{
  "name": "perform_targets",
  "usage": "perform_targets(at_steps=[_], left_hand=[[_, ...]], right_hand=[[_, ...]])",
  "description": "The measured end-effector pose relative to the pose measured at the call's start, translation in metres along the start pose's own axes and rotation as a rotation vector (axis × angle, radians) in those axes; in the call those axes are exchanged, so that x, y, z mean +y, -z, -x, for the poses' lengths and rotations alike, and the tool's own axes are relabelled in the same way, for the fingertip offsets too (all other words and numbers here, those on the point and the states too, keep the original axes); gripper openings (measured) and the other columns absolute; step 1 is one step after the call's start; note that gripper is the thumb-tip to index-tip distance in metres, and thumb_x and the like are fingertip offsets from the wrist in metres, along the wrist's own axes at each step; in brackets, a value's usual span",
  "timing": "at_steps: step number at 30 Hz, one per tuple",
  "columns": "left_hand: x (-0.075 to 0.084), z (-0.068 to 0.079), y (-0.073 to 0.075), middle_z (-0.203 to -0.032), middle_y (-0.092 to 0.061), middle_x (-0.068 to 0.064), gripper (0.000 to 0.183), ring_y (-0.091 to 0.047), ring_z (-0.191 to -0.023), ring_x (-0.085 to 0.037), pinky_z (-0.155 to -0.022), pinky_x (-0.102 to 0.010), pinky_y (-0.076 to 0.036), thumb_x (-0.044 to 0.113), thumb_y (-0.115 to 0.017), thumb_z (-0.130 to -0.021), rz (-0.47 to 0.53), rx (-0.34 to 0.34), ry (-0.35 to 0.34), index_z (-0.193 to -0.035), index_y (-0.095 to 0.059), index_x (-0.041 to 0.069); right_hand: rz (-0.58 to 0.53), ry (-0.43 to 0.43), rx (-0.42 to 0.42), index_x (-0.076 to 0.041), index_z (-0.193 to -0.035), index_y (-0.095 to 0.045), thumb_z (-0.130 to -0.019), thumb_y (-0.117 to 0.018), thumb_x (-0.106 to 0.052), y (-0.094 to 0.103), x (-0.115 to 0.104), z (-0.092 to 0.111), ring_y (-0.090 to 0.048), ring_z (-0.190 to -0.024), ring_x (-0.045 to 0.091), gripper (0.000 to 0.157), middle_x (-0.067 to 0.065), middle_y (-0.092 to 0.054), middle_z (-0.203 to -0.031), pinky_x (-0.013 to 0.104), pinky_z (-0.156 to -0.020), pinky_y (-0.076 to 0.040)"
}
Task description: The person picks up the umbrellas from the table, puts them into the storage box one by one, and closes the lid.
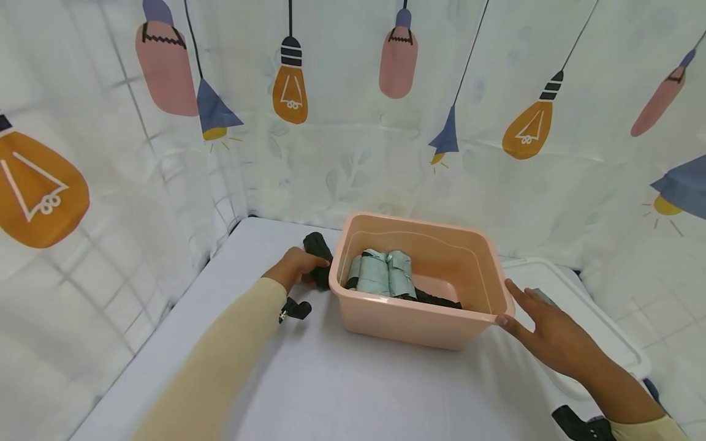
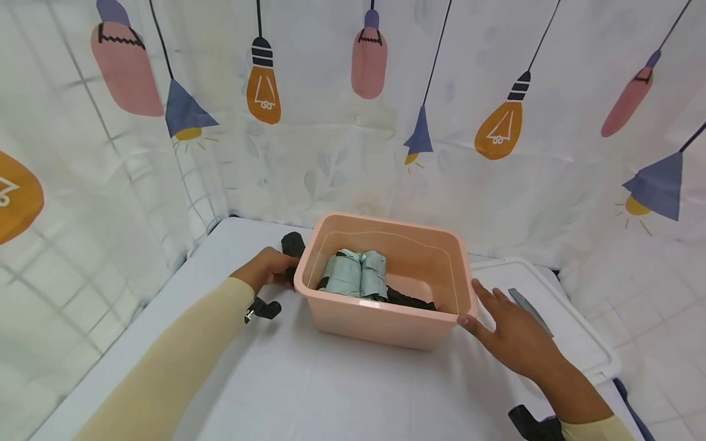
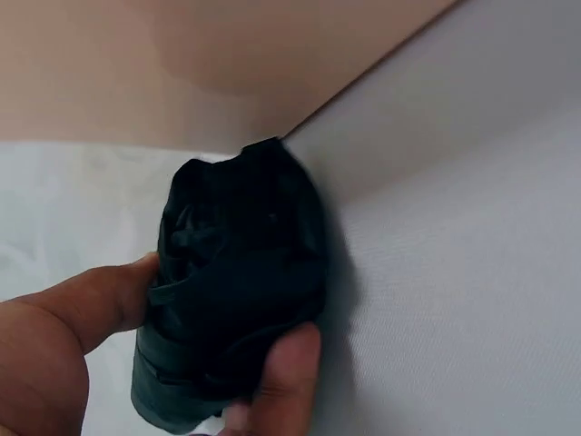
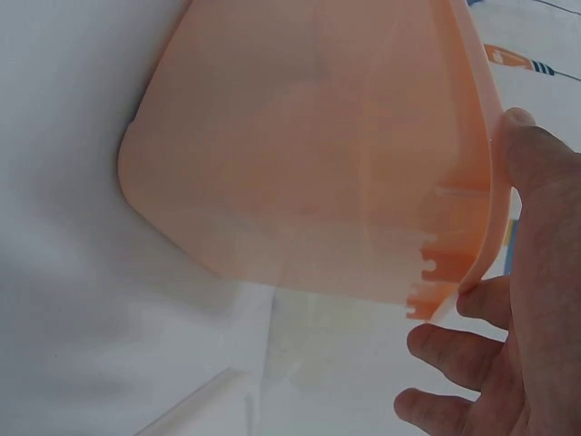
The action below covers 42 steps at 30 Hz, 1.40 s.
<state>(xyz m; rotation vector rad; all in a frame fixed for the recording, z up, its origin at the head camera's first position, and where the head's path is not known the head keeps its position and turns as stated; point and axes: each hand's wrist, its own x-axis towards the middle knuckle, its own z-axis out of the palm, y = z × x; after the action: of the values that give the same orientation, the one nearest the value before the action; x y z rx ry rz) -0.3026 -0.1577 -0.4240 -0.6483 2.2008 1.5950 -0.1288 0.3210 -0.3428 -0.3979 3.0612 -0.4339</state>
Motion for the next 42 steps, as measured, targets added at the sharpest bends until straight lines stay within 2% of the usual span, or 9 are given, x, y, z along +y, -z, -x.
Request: perform_targets(at_steps=[6,13,20,26,31,36,42], left_hand=[[-0.004,0.002,0.014,-0.124,-0.063,-0.027,0.063,-0.067,-0.089,-0.029,-0.075,-0.039,-0.062,0.014,-0.077,-0.091,-0.030,-0.114,0.072,-0.140,-0.046,-0.012],[-0.003,0.008,0.020,-0.129,-0.058,-0.030,0.072,-0.064,-0.106,-0.038,-0.079,-0.048,-0.061,0.015,-0.077,-0.089,-0.091,-0.145,0.078,-0.144,-0.037,-0.011],[-0.003,0.012,0.022,-0.133,-0.054,-0.034,0.075,-0.062,-0.113,-0.043,-0.077,-0.050,-0.061,0.015,-0.076,-0.091,-0.096,-0.163,0.067,-0.147,-0.033,-0.012],[-0.009,0.011,0.029,-0.144,-0.048,-0.030,0.075,-0.059,-0.121,-0.042,-0.083,-0.047,-0.060,0.015,-0.075,-0.092,-0.012,-0.240,0.062,-0.149,-0.033,-0.011],[-0.007,0.018,0.037,-0.157,-0.033,-0.027,0.083,-0.048,-0.134,-0.042,-0.092,-0.053,-0.055,0.011,-0.073,-0.095,0.121,-0.302,0.052,-0.160,-0.022,0.001],[0.003,0.035,0.048,-0.162,-0.023,-0.025,0.095,-0.042,-0.139,-0.045,-0.094,-0.058,-0.052,0.006,-0.071,-0.096,0.240,-0.329,-0.002,-0.165,-0.007,0.013],[0.017,0.054,0.065,-0.156,-0.031,-0.027,0.093,-0.046,-0.136,-0.046,-0.095,-0.055,-0.053,0.008,-0.067,-0.100,0.218,-0.399,-0.097,-0.166,-0.002,0.016]], right_hand=[[0.002,-0.007,-0.005,-0.020,-0.166,-0.015,-0.104,-0.051,-0.057,0.001,0.000,-0.001,-0.041,-0.131,0.062,0.081,0.041,-0.031,-0.153,0.077,-0.088,-0.041],[0.007,-0.014,-0.011,-0.020,-0.166,-0.015,-0.103,-0.051,-0.057,0.003,0.000,0.000,-0.043,-0.129,0.062,0.081,0.041,-0.031,-0.153,0.076,-0.086,-0.042],[0.002,-0.010,-0.008,-0.018,-0.165,-0.018,-0.104,-0.053,-0.055,0.002,0.000,0.001,-0.043,-0.130,0.062,0.080,0.041,-0.032,-0.152,0.076,-0.086,-0.042],[0.009,-0.021,-0.012,-0.018,-0.165,-0.018,-0.103,-0.053,-0.056,0.001,0.000,0.001,-0.042,-0.130,0.062,0.081,0.041,-0.031,-0.152,0.077,-0.087,-0.042],[0.015,-0.019,-0.006,-0.018,-0.165,-0.018,-0.103,-0.053,-0.057,0.001,0.000,0.000,-0.043,-0.129,0.062,0.081,0.042,-0.031,-0.152,0.076,-0.086,-0.043],[0.015,-0.012,-0.003,-0.018,-0.165,-0.018,-0.103,-0.054,-0.056,0.000,0.000,-0.002,-0.045,-0.127,0.062,0.081,0.042,-0.031,-0.152,0.075,-0.086,-0.044],[0.022,-0.020,-0.006,-0.017,-0.165,-0.019,-0.103,-0.053,-0.057,-0.001,0.001,-0.002,-0.045,-0.127,0.062,0.082,0.042,-0.031,-0.152,0.076,-0.086,-0.043]])
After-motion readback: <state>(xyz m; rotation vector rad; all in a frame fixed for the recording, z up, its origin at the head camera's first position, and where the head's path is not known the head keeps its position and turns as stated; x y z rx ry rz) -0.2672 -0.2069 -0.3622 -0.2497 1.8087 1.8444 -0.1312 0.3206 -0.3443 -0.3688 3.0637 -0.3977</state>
